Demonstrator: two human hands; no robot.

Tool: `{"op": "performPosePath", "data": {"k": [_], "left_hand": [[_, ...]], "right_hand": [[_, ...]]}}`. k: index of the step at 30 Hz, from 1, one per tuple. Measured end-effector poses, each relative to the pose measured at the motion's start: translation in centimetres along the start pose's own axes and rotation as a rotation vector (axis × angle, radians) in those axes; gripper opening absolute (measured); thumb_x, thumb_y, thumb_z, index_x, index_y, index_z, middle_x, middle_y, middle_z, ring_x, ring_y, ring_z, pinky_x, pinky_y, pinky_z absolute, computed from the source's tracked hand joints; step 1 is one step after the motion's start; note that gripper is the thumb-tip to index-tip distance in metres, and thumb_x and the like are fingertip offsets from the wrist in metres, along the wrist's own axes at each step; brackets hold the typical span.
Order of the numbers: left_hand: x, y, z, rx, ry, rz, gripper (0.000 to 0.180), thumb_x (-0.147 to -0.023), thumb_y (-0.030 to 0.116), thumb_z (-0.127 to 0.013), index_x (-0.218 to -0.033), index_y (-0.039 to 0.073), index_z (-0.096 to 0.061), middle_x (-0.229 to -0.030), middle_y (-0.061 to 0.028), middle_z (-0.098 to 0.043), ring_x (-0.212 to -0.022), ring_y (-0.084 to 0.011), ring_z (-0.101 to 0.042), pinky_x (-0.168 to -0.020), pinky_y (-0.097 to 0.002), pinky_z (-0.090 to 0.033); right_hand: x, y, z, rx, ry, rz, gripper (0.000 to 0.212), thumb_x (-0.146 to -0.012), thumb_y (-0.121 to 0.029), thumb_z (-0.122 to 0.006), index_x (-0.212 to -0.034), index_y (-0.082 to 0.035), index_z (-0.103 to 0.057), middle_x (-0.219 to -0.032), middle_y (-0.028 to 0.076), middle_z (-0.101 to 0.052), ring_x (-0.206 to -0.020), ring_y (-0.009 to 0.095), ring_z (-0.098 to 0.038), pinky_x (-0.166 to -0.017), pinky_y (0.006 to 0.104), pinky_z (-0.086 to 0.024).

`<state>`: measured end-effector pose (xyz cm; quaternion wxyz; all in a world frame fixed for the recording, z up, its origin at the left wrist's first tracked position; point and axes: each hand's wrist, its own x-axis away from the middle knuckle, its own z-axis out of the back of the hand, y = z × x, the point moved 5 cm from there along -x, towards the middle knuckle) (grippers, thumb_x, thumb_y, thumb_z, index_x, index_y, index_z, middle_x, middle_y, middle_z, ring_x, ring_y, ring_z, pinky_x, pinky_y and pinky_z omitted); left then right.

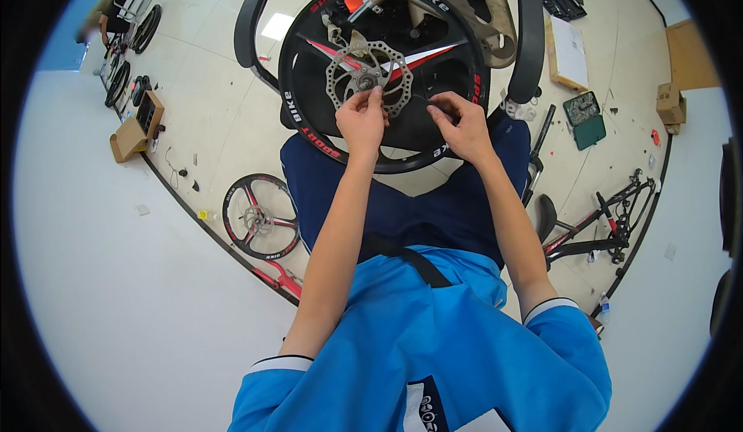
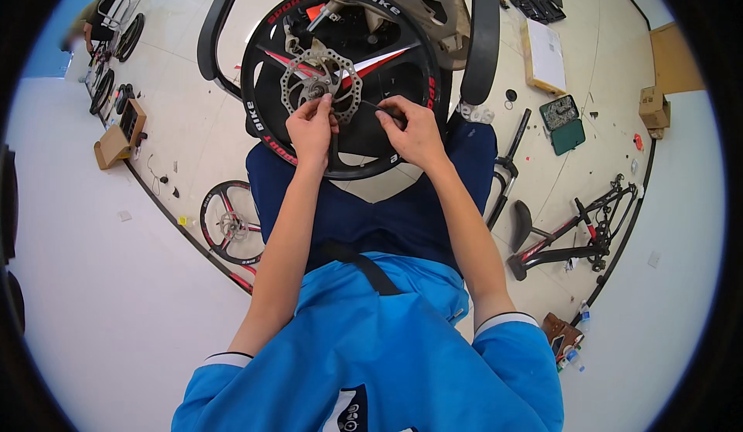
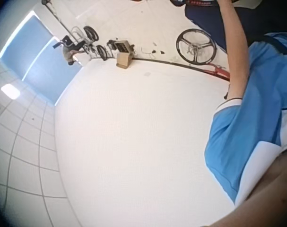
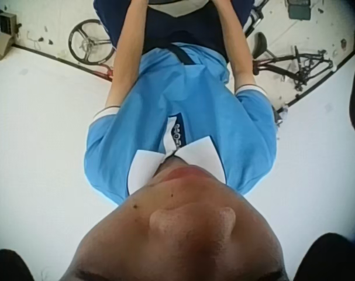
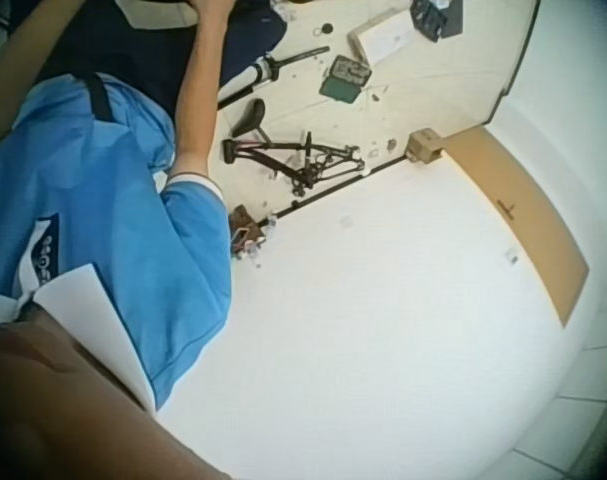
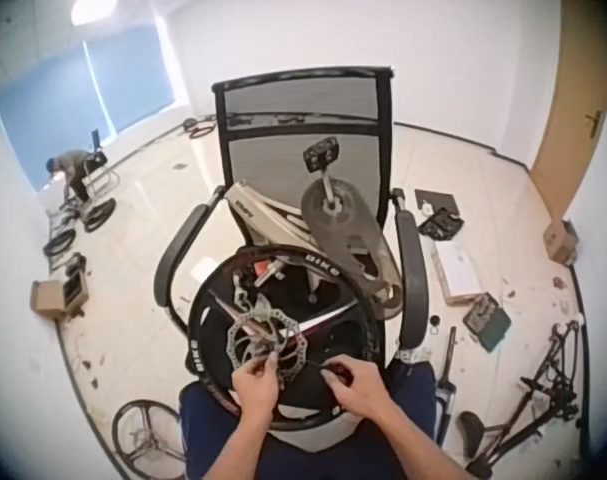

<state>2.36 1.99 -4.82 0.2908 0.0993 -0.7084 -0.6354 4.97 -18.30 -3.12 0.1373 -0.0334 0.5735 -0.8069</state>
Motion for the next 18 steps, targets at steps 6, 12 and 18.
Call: {"op": "performPosePath", "data": {"k": [6, 12, 18], "left_hand": [[0.0, -0.6, 1.3, 0.144, -0.077, 0.036, 0.017, -0.098, 0.012, -0.07, -0.098, -0.005, -0.07, -0.074, -0.003, -0.062, -0.057, -0.0087, -0.054, -0.048, -0.0252, -0.043], [0.7, -0.7, 1.8, 0.033, -0.193, -0.016, 0.017, -0.097, 0.013, -0.071, -0.094, -0.004, -0.071, -0.074, -0.0017, -0.064, -0.056, -0.0044, -0.051, -0.048, -0.0226, -0.038], [0.9, -0.5, 1.1, -0.128, -0.203, -0.393, 0.011, -0.094, 0.007, -0.071, -0.098, -0.003, -0.072, -0.083, -0.0025, -0.067, -0.064, -0.0046, -0.056, -0.057, -0.0214, -0.044]], "right_hand": [[0.2, -0.4, -0.3, -0.028, 0.016, -0.042, 0.018, -0.092, -0.013, -0.073, -0.104, -0.001, -0.07, -0.065, 0.002, -0.054, -0.057, 0.009, -0.045, -0.055, 0.0271, -0.038], [-0.4, -1.2, -2.1, -0.307, 0.023, -0.142, 0.02, -0.094, -0.015, -0.075, -0.105, 0.002, -0.074, -0.079, -0.002, -0.066, -0.07, 0.002, -0.052, -0.064, 0.0195, -0.041], [-1.5, -1.2, -4.9, -0.273, -0.029, -0.142, 0.019, -0.09, -0.015, -0.078, -0.094, 0.004, -0.075, -0.066, -0.006, -0.056, -0.061, 0.001, -0.041, -0.054, 0.0213, -0.031]]}}
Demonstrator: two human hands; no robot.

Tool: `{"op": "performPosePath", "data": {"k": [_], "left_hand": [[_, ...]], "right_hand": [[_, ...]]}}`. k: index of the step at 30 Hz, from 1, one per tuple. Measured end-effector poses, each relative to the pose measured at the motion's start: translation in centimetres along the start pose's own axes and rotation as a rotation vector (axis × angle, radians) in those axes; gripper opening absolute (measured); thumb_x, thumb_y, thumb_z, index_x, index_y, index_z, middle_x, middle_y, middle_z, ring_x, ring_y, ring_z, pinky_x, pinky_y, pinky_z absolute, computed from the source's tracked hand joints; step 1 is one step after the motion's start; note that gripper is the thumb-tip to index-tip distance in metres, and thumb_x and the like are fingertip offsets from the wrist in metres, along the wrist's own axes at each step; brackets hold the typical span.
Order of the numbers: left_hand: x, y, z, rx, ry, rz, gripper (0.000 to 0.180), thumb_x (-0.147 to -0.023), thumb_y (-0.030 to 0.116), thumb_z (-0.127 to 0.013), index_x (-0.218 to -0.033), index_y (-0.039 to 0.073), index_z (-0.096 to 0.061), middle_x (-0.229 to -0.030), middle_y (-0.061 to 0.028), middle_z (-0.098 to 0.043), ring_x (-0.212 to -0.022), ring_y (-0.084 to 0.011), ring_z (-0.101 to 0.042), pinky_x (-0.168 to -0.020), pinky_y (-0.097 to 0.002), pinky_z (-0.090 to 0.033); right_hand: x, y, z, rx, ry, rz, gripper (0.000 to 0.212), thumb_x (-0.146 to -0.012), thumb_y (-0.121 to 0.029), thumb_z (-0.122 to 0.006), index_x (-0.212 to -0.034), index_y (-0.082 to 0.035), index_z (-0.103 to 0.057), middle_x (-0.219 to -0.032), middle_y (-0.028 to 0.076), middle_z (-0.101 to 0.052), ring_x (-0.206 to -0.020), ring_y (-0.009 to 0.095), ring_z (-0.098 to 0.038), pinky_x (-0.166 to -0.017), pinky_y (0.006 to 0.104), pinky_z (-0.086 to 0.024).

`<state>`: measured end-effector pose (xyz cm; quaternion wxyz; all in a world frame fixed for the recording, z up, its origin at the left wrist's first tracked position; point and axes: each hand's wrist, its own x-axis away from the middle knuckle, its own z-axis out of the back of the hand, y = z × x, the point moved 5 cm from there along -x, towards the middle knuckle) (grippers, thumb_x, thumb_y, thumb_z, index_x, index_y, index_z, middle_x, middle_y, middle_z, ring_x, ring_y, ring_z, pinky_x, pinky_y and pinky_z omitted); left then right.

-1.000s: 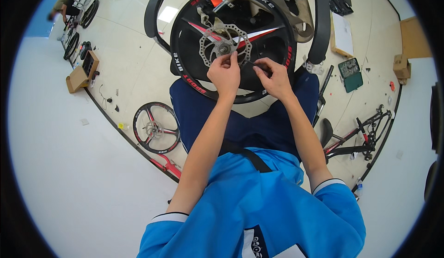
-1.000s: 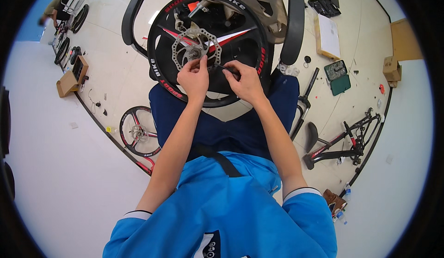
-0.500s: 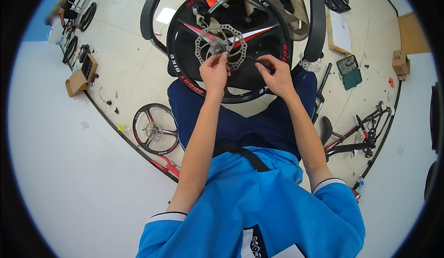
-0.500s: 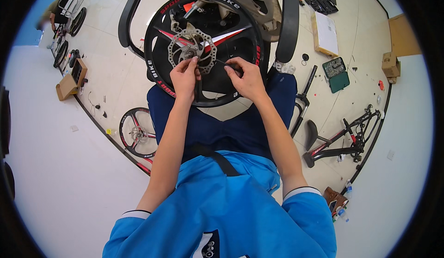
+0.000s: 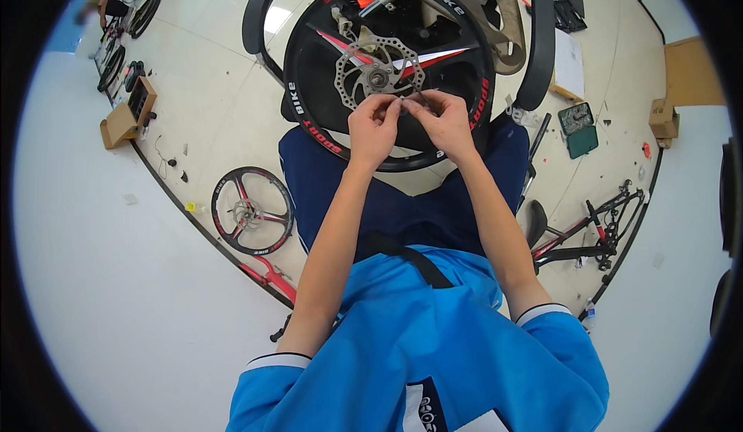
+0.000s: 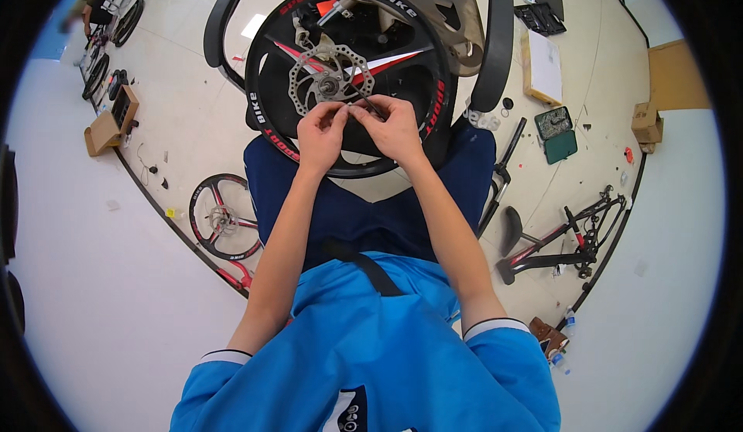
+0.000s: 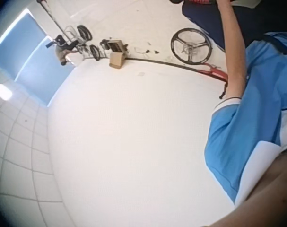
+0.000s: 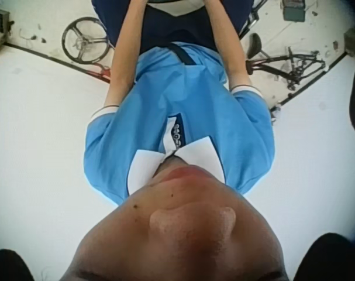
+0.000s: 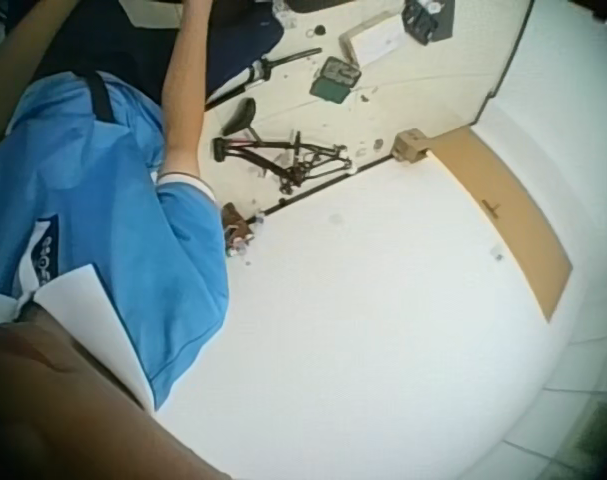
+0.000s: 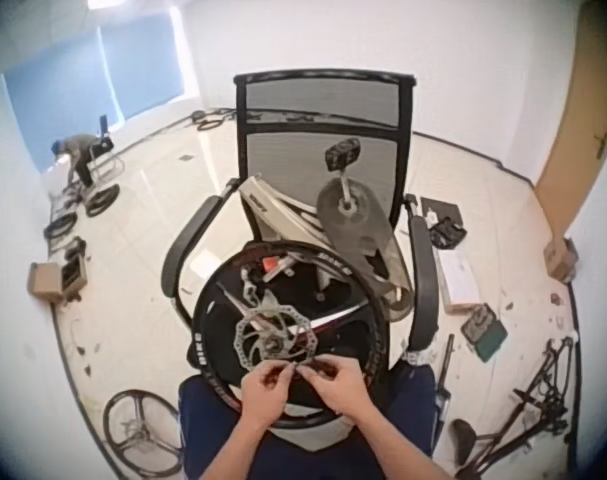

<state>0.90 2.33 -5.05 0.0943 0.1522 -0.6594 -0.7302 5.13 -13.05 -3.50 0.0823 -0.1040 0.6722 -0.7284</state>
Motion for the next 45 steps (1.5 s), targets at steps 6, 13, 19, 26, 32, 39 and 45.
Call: {"op": "performPosePath", "data": {"k": [6, 13, 19, 26, 32, 39, 45], "left_hand": [[0.1, -0.1, 0.1, 0.031, -0.022, 0.005, 0.009, -0.094, 0.005, -0.068, -0.096, -0.003, -0.071, -0.084, -0.0067, -0.066, -0.067, -0.0086, -0.061, -0.058, -0.0231, -0.047], [0.0, -1.3, -0.3, 0.119, -0.032, 0.089, 0.015, -0.098, 0.008, -0.068, -0.105, -0.004, -0.07, -0.091, -0.0053, -0.07, -0.073, -0.0082, -0.065, -0.064, -0.0229, -0.054], [3.8, -3.9, 3.8, 0.346, 0.285, 0.258, 0.018, -0.102, 0.014, -0.065, -0.102, -0.004, -0.07, -0.084, -0.0056, -0.069, -0.068, -0.0092, -0.064, -0.059, -0.0233, -0.052], [5.7, -7.0, 3.5, 0.313, 0.281, 0.368, 0.023, -0.104, 0.019, -0.062, -0.103, -0.003, -0.068, -0.084, -0.0054, -0.067, -0.067, -0.0095, -0.062, -0.057, -0.0234, -0.05], [1.8, -5.2, 4.8, 0.264, 0.347, 0.25, 0.03, -0.106, 0.026, -0.06, -0.114, -0.002, -0.062, -0.084, -0.0052, -0.066, -0.067, -0.01, -0.061, -0.057, -0.0235, -0.05], [-5.8, -4.5, 5.7, 0.022, 0.324, 0.029, 0.043, -0.11, 0.034, -0.045, -0.103, -0.003, -0.065, -0.085, -0.0084, -0.067, -0.077, -0.0196, -0.062, -0.076, -0.0329, -0.05], [1.1, -7.7, 3.6, -0.488, 0.371, -0.154, 0.023, -0.102, 0.014, -0.048, -0.106, -0.003, -0.063, -0.093, -0.0216, -0.062, -0.091, -0.0415, -0.057, -0.082, -0.0456, -0.047]], "right_hand": [[-0.2, 0.0, -1.1, 0.0, -0.006, 0.037, 0.017, -0.092, -0.014, -0.074, -0.095, 0.003, -0.073, -0.079, -0.001, -0.068, -0.068, 0.003, -0.055, -0.06, 0.0202, -0.042], [-0.7, 0.5, -0.1, 0.099, 0.01, -0.012, 0.018, -0.094, -0.013, -0.073, -0.102, 0.003, -0.07, -0.089, 0.004, -0.073, -0.082, 0.008, -0.068, -0.07, 0.0223, -0.051], [1.7, 2.5, 2.6, -0.139, 0.13, -0.293, 0.013, -0.096, -0.015, -0.071, -0.103, -0.003, -0.069, -0.085, 0.004, -0.073, -0.052, 0.001, -0.042, -0.046, 0.0207, -0.028], [3.0, 4.7, 1.8, -0.278, 0.197, -0.407, 0.015, -0.097, -0.014, -0.07, -0.106, -0.003, -0.066, -0.083, 0.006, -0.069, -0.047, -0.001, -0.036, -0.043, 0.0195, -0.025], [1.1, 1.9, 0.4, -0.299, 0.263, -0.343, 0.026, -0.099, -0.025, -0.071, -0.108, -0.002, -0.063, -0.079, 0.001, -0.063, -0.047, 0.0, -0.033, -0.042, 0.0209, -0.023], [-3.3, 2.8, -2.2, -0.148, 0.32, -0.091, 0.039, -0.104, -0.038, -0.062, -0.09, -0.002, -0.065, -0.073, -0.001, -0.059, -0.057, 0.005, -0.049, -0.052, 0.0233, -0.039], [-4.3, 3.6, -3.7, -0.253, 0.488, -0.132, 0.055, -0.109, -0.047, -0.048, -0.073, -0.005, -0.053, -0.06, -0.002, -0.047, -0.048, 0.008, -0.046, -0.045, 0.0262, -0.038]]}}
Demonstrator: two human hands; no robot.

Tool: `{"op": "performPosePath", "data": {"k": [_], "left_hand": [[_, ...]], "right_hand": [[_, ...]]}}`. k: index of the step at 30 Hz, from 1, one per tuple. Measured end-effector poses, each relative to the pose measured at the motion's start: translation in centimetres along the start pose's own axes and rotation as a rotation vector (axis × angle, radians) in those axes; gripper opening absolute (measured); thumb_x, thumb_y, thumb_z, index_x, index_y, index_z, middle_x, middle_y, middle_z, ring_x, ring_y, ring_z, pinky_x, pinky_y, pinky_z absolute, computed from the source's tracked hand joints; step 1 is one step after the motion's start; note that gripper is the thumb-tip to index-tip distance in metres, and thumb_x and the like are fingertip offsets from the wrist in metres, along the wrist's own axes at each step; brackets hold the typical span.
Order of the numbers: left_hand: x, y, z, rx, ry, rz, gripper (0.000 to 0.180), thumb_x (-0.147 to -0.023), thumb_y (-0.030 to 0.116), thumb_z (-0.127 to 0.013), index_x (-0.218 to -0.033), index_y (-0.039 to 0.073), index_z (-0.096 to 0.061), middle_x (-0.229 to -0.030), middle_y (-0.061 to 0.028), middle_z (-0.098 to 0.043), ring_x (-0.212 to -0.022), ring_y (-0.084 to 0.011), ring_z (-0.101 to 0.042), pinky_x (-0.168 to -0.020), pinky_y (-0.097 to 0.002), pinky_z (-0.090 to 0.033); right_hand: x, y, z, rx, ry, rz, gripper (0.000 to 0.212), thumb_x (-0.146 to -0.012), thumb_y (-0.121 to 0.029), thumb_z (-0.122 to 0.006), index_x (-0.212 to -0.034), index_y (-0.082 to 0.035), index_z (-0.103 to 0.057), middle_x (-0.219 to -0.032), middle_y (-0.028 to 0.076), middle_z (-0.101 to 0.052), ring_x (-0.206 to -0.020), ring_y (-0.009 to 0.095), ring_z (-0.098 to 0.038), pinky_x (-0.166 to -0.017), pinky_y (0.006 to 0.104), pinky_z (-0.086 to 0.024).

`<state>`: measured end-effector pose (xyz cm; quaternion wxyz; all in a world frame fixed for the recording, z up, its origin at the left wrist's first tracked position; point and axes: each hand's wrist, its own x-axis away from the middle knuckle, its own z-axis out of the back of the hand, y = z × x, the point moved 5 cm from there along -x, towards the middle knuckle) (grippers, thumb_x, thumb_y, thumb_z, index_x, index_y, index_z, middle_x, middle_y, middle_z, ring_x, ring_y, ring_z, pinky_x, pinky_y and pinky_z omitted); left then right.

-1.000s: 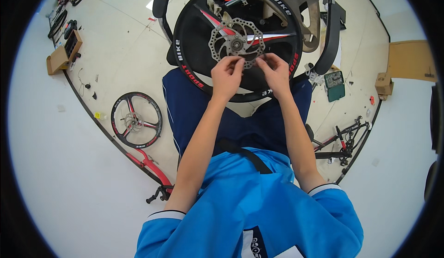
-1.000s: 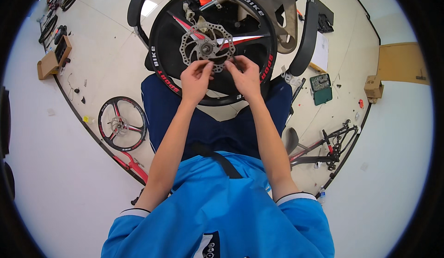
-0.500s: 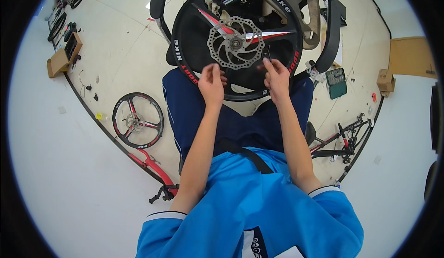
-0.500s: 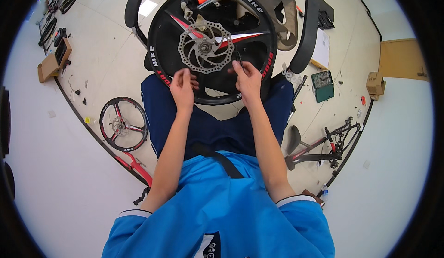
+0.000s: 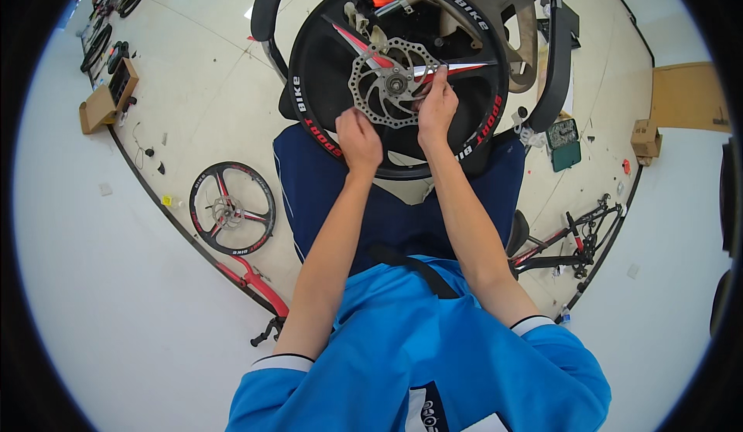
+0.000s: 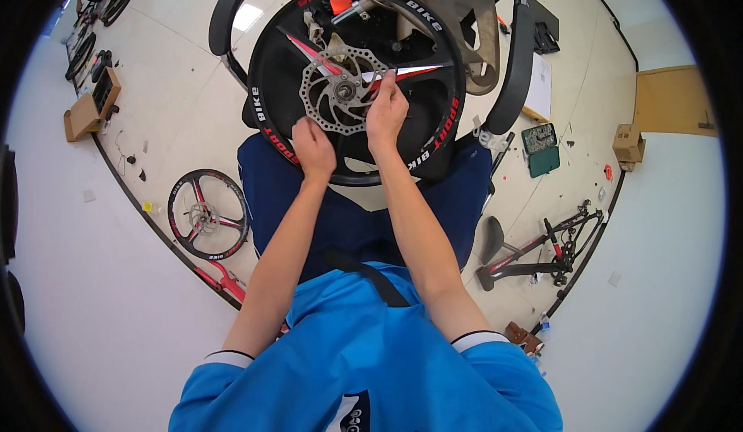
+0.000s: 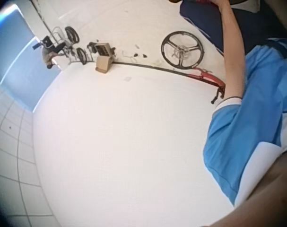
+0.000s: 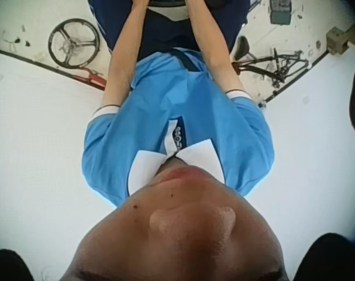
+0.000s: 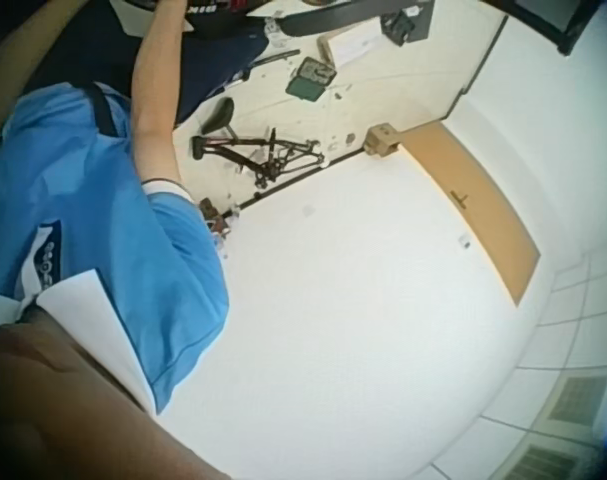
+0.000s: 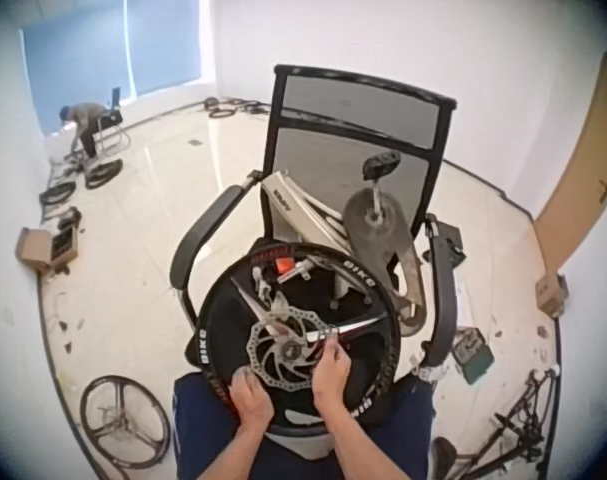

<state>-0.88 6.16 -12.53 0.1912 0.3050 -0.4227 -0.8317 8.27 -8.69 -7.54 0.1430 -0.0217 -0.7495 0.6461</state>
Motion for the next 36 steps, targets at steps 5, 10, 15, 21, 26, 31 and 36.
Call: {"op": "performPosePath", "data": {"k": [5, 10, 15, 21, 26, 31, 36], "left_hand": [[1.4, 1.8, -1.4, -0.301, -0.143, -0.191, 0.029, -0.092, 0.023, -0.068, -0.11, 0.0, -0.065, -0.111, -0.0165, -0.06, -0.107, -0.039, -0.051, -0.094, -0.051, -0.038], [1.6, 1.0, -1.8, -0.316, -0.185, -0.222, 0.037, -0.089, 0.026, -0.073, -0.111, -0.002, -0.064, -0.113, -0.0166, -0.06, -0.11, -0.0393, -0.05, -0.096, -0.0521, -0.036], [1.6, 0.3, -1.9, -0.309, -0.217, -0.22, 0.036, -0.087, 0.025, -0.074, -0.109, -0.002, -0.065, -0.113, -0.0155, -0.061, -0.109, -0.0389, -0.05, -0.095, -0.0517, -0.037], [1.4, 0.3, -1.9, -0.292, -0.206, -0.217, 0.035, -0.086, 0.025, -0.075, -0.108, -0.001, -0.065, -0.112, -0.0146, -0.062, -0.108, -0.0383, -0.051, -0.094, -0.0505, -0.038], [1.4, 0.8, -1.6, -0.289, -0.185, -0.22, 0.035, -0.088, 0.025, -0.073, -0.11, 0.0, -0.064, -0.112, -0.0151, -0.062, -0.107, -0.0381, -0.052, -0.094, -0.0503, -0.038], [0.9, 1.7, -1.1, -0.217, -0.207, -0.2, 0.037, -0.079, 0.018, -0.074, -0.111, 0.001, -0.063, -0.111, -0.0136, -0.059, -0.11, -0.0365, -0.051, -0.097, -0.0499, -0.038], [0.8, 0.8, 0.7, 0.001, -0.137, 0.05, 0.031, -0.089, 0.016, -0.068, -0.115, 0.0, -0.061, -0.107, -0.0159, -0.063, -0.106, -0.0365, -0.054, -0.095, -0.0472, -0.043]], "right_hand": [[0.6, -0.5, -0.5, -0.006, 0.028, -0.023, 0.055, -0.108, -0.052, -0.047, -0.075, -0.007, -0.048, -0.058, 0.003, -0.049, -0.042, 0.011, -0.047, -0.04, 0.0268, -0.041], [0.3, -0.4, -0.5, 0.017, 0.028, -0.056, 0.057, -0.106, -0.054, -0.048, -0.075, -0.007, -0.048, -0.062, 0.004, -0.053, -0.04, 0.011, -0.047, -0.038, 0.0262, -0.042], [0.1, 0.1, -0.3, 0.01, -0.01, -0.045, 0.058, -0.107, -0.051, -0.047, -0.077, -0.001, -0.052, -0.064, 0.005, -0.053, -0.043, 0.012, -0.051, -0.038, 0.027, -0.044], [-0.2, 0.2, 0.0, -0.006, -0.036, -0.067, 0.06, -0.108, -0.051, -0.047, -0.074, -0.001, -0.052, -0.06, 0.005, -0.052, -0.041, 0.013, -0.051, -0.039, 0.027, -0.044], [-0.6, -0.9, 0.6, 0.065, -0.193, -0.113, 0.058, -0.109, -0.049, -0.044, -0.076, -0.002, -0.056, -0.063, 0.007, -0.058, -0.051, 0.017, -0.058, -0.052, 0.0305, -0.05], [-0.8, -1.9, 1.9, 0.118, -0.111, 0.036, 0.05, -0.112, -0.04, -0.042, -0.1, 0.001, -0.069, -0.085, 0.007, -0.069, -0.069, 0.015, -0.065, -0.066, 0.0284, -0.054], [-0.3, -2.0, 5.6, 0.032, -0.127, -0.077, 0.043, -0.112, -0.035, -0.043, -0.113, 0.001, -0.067, -0.077, 0.002, -0.061, -0.06, 0.011, -0.059, -0.055, 0.0246, -0.048]]}}
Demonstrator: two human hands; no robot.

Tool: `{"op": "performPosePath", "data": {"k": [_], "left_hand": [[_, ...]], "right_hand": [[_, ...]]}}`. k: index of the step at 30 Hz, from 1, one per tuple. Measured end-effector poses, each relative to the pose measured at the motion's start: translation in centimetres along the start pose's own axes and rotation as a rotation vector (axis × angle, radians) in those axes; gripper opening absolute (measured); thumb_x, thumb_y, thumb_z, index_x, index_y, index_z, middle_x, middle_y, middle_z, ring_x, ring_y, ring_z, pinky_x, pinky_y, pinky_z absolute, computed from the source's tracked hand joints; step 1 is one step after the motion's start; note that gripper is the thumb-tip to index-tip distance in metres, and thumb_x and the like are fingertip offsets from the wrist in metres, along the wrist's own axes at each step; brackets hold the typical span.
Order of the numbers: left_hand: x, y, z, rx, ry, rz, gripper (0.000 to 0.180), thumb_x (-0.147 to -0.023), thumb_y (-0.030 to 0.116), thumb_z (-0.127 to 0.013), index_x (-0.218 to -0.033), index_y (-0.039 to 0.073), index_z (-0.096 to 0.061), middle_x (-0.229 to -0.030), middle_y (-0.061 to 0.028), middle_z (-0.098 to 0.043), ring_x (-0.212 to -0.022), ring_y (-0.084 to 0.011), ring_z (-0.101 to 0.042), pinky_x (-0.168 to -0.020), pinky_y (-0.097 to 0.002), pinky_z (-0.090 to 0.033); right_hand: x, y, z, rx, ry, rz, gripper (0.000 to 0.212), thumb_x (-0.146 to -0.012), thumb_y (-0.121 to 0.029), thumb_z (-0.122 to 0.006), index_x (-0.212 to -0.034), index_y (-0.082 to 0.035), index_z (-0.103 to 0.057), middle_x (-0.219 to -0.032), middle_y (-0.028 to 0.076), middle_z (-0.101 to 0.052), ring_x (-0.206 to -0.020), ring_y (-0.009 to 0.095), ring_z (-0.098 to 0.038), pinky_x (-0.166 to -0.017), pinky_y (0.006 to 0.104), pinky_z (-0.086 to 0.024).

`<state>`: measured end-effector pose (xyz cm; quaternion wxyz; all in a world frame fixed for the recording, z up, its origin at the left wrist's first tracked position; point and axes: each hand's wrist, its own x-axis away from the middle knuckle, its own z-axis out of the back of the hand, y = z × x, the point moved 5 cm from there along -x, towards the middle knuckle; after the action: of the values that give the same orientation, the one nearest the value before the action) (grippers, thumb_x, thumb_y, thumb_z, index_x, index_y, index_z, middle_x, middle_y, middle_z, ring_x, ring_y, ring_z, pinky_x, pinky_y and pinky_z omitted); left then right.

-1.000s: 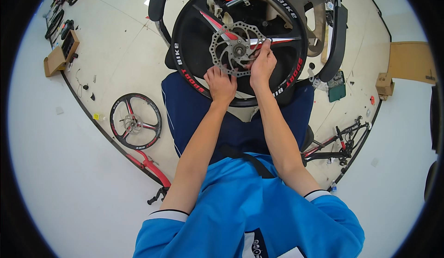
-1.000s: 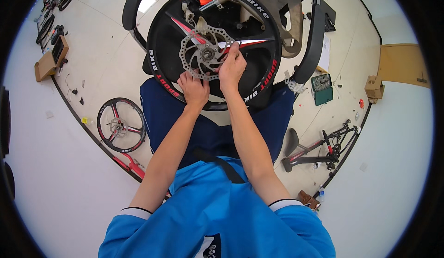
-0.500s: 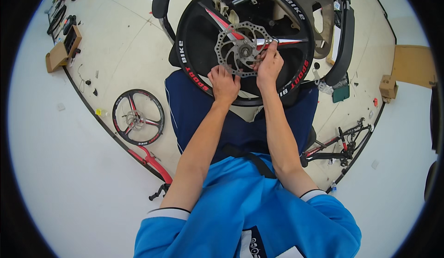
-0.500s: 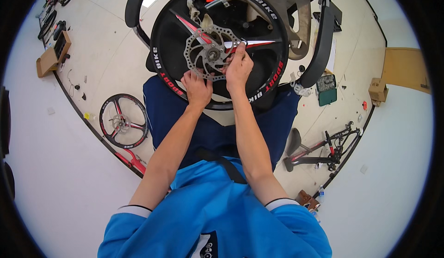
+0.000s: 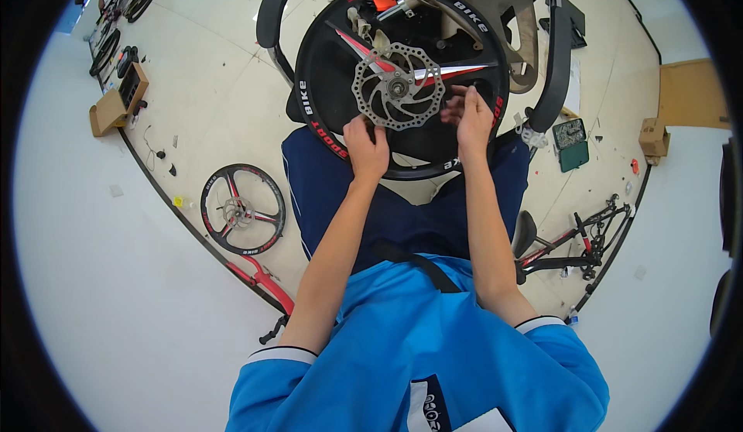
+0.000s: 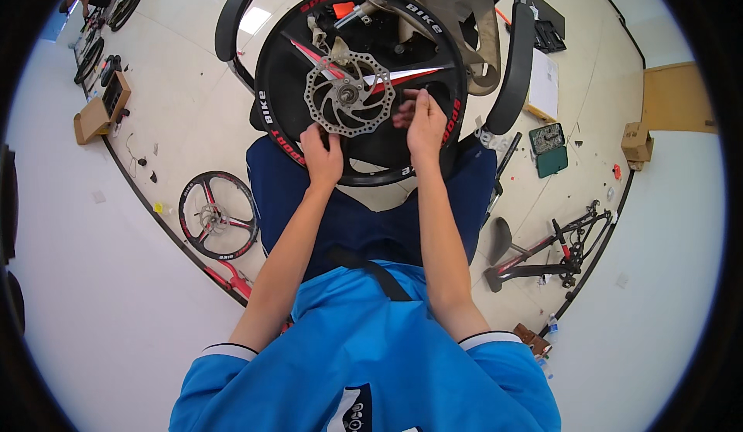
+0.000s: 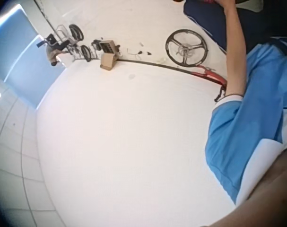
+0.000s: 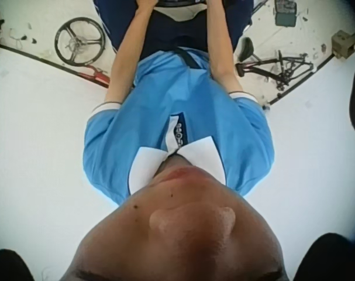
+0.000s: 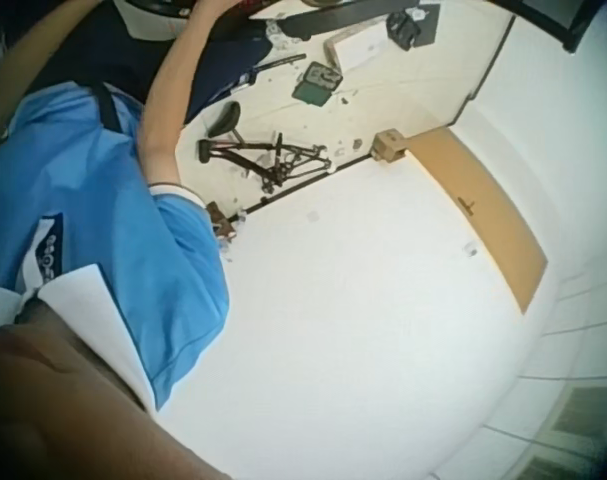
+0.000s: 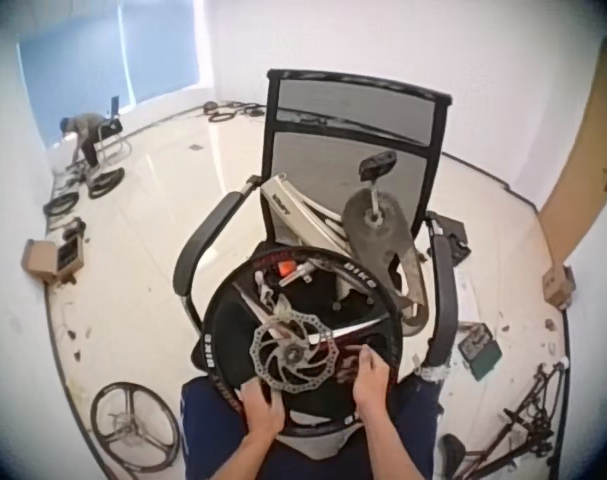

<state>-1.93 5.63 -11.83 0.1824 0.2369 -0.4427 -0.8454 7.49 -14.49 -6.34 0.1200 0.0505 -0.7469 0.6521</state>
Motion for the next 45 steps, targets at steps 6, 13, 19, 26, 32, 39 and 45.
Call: {"op": "performPosePath", "data": {"k": [6, 13, 19, 26, 32, 39, 45], "left_hand": [[0.8, 0.1, 1.7, 0.156, 0.051, 0.176, 0.025, -0.099, 0.022, -0.065, -0.112, 0.001, -0.063, -0.1, -0.0109, -0.064, -0.092, -0.0229, -0.06, -0.086, -0.0368, -0.049], [2.3, 0.6, 0.9, 0.067, -0.019, 0.105, 0.019, -0.094, 0.017, -0.068, -0.103, 0.002, -0.062, -0.095, -0.0105, -0.063, -0.092, -0.0278, -0.058, -0.084, -0.0406, -0.046], [2.3, -0.6, 0.7, 0.1, -0.055, 0.148, 0.022, -0.095, 0.02, -0.067, -0.105, 0.001, -0.063, -0.095, -0.0116, -0.063, -0.093, -0.0288, -0.059, -0.086, -0.0407, -0.047], [2.6, -0.9, 0.6, 0.175, -0.049, 0.216, 0.024, -0.096, 0.021, -0.066, -0.106, 0.0, -0.063, -0.096, -0.0119, -0.064, -0.092, -0.0276, -0.061, -0.085, -0.0397, -0.049], [3.6, 1.5, 2.8, 0.22, 0.0, 0.191, 0.017, -0.092, 0.016, -0.071, -0.1, 0.001, -0.066, -0.09, -0.0102, -0.065, -0.081, -0.0244, -0.063, -0.075, -0.0356, -0.051], [4.1, 7.0, 3.7, 0.354, -0.133, -0.054, 0.02, -0.085, 0.007, -0.079, -0.104, 0.0, -0.074, -0.092, -0.0091, -0.071, -0.075, -0.0164, -0.066, -0.068, -0.0278, -0.052], [2.3, 7.7, 4.4, 0.391, -0.146, -0.035, 0.015, -0.085, 0.005, -0.078, -0.099, 0.0, -0.076, -0.093, -0.0092, -0.073, -0.074, -0.0146, -0.067, -0.067, -0.0262, -0.052]], "right_hand": [[2.4, -1.1, 2.1, 0.067, -0.18, -0.088, 0.027, -0.11, -0.028, -0.048, -0.108, -0.005, -0.063, -0.065, -0.005, -0.041, -0.049, 0.003, -0.033, -0.043, 0.0225, -0.026], [2.6, 4.2, -0.7, 0.191, -0.27, -0.297, 0.015, -0.096, -0.014, -0.067, -0.106, -0.003, -0.067, -0.073, -0.001, -0.062, -0.057, 0.007, -0.05, -0.045, 0.0269, -0.036], [0.9, 6.5, -4.1, 0.618, -0.066, 0.123, 0.026, -0.083, -0.013, -0.077, -0.103, 0.003, -0.074, -0.098, 0.017, -0.078, -0.092, 0.028, -0.075, -0.082, 0.0362, -0.055], [0.6, 7.0, -4.2, 0.663, 0.111, 0.379, 0.025, -0.079, -0.019, -0.079, -0.093, 0.002, -0.074, -0.079, 0.02, -0.073, -0.079, 0.034, -0.075, -0.072, 0.0396, -0.056], [4.5, 6.7, -0.7, 0.038, -0.019, -0.284, 0.01, -0.093, -0.009, -0.071, -0.097, 0.0, -0.07, -0.067, -0.004, -0.055, -0.052, 0.007, -0.045, -0.048, 0.0246, -0.034], [10.0, 5.6, -1.6, -0.492, -0.228, -0.706, 0.016, -0.099, -0.016, -0.069, -0.087, -0.011, -0.059, -0.063, -0.008, -0.037, -0.045, 0.003, -0.029, -0.04, 0.0219, -0.02], [9.9, 4.6, -3.2, -0.6, -0.276, -0.728, 0.026, -0.102, -0.02, -0.064, -0.08, -0.013, -0.051, -0.063, -0.007, -0.039, -0.044, 0.003, -0.029, -0.038, 0.021, -0.02]]}}
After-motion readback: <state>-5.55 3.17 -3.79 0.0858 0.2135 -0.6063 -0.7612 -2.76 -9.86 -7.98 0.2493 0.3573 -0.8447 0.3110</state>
